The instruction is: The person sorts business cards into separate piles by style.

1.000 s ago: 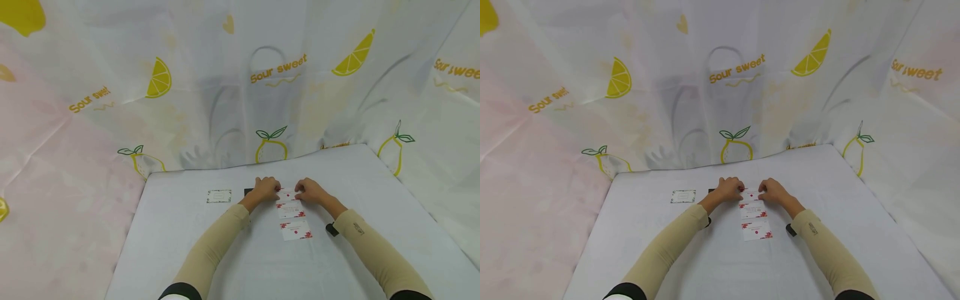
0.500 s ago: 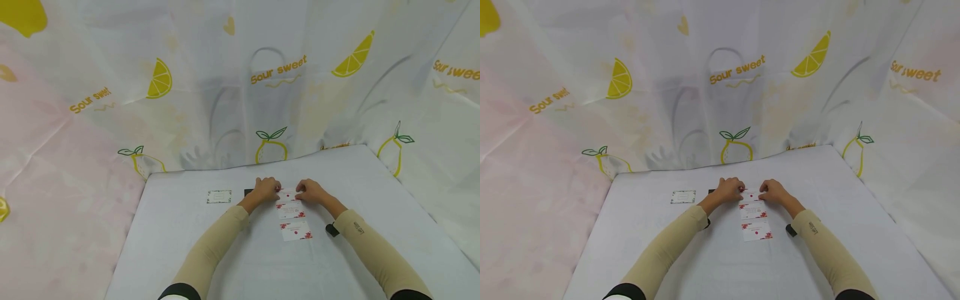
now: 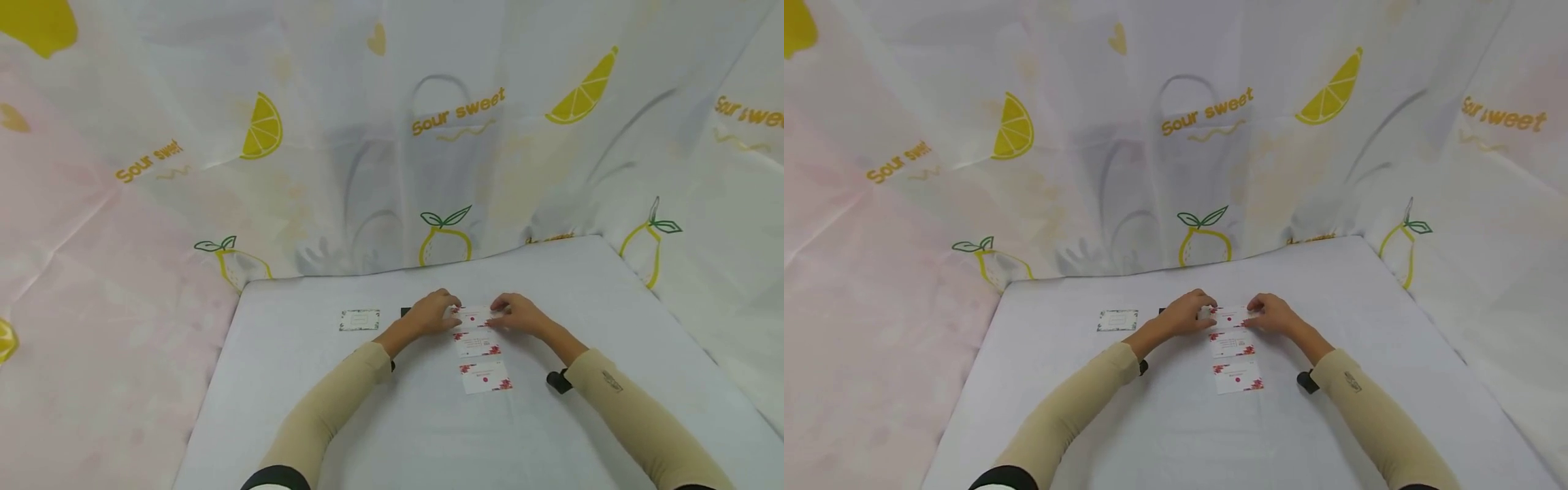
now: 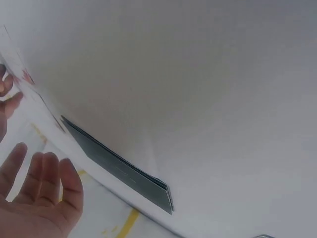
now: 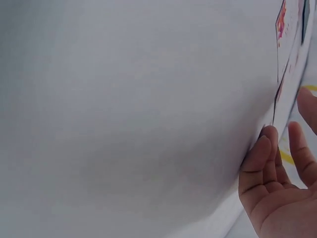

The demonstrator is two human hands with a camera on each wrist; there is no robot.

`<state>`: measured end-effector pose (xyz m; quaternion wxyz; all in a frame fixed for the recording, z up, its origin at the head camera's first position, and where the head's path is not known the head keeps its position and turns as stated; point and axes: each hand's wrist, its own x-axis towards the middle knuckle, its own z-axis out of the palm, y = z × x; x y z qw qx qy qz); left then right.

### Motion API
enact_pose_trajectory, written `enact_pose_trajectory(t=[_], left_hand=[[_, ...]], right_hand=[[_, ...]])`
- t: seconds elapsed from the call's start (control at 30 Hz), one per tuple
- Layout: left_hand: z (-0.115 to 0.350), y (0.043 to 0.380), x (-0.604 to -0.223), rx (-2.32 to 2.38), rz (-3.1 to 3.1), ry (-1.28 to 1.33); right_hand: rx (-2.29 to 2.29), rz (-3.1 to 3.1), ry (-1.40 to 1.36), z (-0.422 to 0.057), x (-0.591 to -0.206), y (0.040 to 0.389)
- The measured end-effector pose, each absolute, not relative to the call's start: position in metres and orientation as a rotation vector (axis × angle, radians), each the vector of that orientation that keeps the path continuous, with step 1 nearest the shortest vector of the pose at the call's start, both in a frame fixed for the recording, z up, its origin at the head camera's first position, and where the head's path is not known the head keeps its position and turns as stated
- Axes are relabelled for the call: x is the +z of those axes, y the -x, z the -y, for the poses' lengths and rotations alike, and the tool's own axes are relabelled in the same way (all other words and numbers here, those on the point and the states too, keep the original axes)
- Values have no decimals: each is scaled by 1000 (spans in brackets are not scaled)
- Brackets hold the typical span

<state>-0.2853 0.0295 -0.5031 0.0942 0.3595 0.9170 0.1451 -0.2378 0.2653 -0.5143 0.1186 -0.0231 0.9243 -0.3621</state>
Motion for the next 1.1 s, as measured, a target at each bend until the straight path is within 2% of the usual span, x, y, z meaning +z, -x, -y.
enact_pose_trajectory(t=[0.4, 1.1], left_hand=[[-15, 268, -500, 420, -2646, -1064], [-24, 247, -505, 340, -2617, -979]], right_hand=[[-1031, -2757, 96, -275, -515, 222], [-1021, -2770, 306, -246, -518, 199]])
